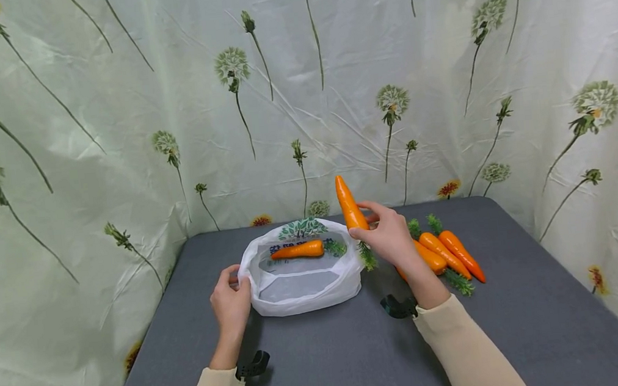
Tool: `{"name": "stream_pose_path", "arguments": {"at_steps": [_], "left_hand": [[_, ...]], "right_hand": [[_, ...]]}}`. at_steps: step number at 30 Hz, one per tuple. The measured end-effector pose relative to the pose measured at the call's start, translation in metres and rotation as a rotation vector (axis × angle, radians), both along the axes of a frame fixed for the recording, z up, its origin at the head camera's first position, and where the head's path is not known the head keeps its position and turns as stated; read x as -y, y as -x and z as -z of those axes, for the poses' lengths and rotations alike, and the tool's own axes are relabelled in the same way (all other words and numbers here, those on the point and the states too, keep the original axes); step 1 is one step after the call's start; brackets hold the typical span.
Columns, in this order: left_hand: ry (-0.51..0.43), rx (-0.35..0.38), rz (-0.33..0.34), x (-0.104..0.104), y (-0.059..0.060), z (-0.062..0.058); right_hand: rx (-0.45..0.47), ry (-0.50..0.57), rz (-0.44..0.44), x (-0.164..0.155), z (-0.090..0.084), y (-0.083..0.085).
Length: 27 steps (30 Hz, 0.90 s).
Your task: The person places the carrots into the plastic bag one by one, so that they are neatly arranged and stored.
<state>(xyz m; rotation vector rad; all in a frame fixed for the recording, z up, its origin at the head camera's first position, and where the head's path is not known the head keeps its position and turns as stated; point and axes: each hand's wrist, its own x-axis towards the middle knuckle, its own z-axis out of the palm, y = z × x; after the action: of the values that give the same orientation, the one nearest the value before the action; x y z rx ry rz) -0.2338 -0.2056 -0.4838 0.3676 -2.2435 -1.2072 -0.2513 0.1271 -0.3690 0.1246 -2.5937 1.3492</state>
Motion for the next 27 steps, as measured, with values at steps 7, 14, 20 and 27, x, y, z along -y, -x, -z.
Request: {"name": "stream_pose_path", "arguments": {"at_steps": [7, 14, 20, 27], "left_hand": [[-0.009, 0.006, 0.003, 0.001, 0.0, -0.001], [-0.014, -0.009, 0.007, 0.001, 0.0, -0.002], [-0.018, 0.002, 0.012, 0.001, -0.001, -0.003], [-0.018, -0.008, 0.014, 0.001, -0.002, -0.004]], "right_hand": [[-0.032, 0.048, -0.044, 0.012, -0.003, 0.004], [-0.091, 0.077, -0.128, 0.028, -0.001, 0.013], [-0.159, 0.063, -0.204, 0.043, 0.005, 0.025], [-0.192, 0.019, -0.328, 0.052, 0.018, 0.036]]}}
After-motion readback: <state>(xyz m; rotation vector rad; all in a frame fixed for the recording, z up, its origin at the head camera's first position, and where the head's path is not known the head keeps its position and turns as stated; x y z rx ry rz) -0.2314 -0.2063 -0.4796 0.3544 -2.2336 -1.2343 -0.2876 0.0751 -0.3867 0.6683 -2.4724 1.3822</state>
